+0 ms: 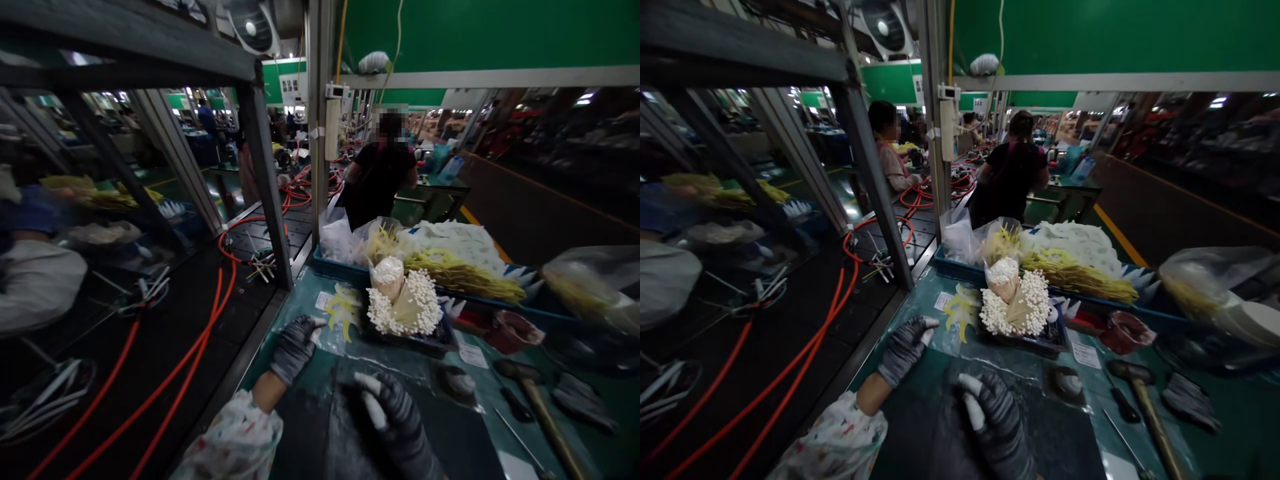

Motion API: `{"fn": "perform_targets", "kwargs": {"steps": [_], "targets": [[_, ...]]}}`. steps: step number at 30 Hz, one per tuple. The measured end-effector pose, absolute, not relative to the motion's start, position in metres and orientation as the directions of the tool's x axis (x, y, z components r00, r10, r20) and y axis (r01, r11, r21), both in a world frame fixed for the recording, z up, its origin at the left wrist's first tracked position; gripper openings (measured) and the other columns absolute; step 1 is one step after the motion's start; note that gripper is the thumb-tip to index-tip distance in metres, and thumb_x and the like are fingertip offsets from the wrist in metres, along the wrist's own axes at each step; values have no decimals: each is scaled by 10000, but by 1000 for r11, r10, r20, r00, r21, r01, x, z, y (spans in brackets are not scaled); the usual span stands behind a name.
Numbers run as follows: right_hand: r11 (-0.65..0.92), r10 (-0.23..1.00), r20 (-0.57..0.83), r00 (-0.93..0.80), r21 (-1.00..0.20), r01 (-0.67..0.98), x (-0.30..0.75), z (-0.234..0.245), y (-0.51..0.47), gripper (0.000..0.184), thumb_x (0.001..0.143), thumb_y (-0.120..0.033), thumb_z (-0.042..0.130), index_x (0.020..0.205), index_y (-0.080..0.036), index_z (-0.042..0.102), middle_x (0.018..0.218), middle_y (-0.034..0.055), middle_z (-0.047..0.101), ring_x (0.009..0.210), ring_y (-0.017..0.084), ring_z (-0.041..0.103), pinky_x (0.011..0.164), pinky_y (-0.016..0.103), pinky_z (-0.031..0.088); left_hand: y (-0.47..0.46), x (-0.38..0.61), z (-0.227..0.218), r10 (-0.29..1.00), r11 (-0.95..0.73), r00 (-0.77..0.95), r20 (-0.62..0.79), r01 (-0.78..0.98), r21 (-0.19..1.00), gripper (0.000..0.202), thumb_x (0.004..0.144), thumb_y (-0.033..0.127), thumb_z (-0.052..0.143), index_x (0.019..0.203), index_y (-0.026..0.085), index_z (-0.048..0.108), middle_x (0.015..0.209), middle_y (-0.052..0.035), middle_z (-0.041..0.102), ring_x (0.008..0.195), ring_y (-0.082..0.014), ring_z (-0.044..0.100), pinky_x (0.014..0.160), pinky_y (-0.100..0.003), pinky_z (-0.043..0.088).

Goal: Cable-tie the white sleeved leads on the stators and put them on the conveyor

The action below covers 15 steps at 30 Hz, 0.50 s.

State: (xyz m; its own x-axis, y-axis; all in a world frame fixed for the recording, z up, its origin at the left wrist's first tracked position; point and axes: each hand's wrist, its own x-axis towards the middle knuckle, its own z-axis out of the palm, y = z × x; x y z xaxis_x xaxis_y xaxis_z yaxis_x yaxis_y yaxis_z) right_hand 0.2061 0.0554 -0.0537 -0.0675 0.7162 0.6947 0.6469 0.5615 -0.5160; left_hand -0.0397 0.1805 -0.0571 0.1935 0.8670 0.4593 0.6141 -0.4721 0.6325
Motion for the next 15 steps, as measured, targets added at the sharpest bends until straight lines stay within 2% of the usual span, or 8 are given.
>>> {"fn": "perform_targets", "kwargs": {"steps": [5,10,15], "targets": [[581,672,736,-81,-457,674,207,-53,56,321,1043,-181,593,1218,-323,820,1015,28,873,853,197,847,745,274,696,176,-38,-60,872,-468,223,436,639,611,341,986,116,602,1151,302,835,1128,-29,855,1076,-206,818,1052,-343,672],[577,691,716,-103,-459,676,207,-58,53,376,1023,-153,590,1255,-343,815,1048,17,877,891,197,849,789,272,690,171,-36,-57,885,-449,233,403,656,606,386,999,108,571,1202,313,827,1171,-40,845,1126,-209,800,1085,-354,645],[600,694,705,-148,-452,660,206,-59,53,347,1051,-178,565,1250,-328,806,1039,11,878,880,178,849,778,246,680,171,-35,-56,894,-437,248,374,667,603,407,982,100,572,1210,326,822,1163,-38,841,1114,-214,797,1058,-362,648]]}}
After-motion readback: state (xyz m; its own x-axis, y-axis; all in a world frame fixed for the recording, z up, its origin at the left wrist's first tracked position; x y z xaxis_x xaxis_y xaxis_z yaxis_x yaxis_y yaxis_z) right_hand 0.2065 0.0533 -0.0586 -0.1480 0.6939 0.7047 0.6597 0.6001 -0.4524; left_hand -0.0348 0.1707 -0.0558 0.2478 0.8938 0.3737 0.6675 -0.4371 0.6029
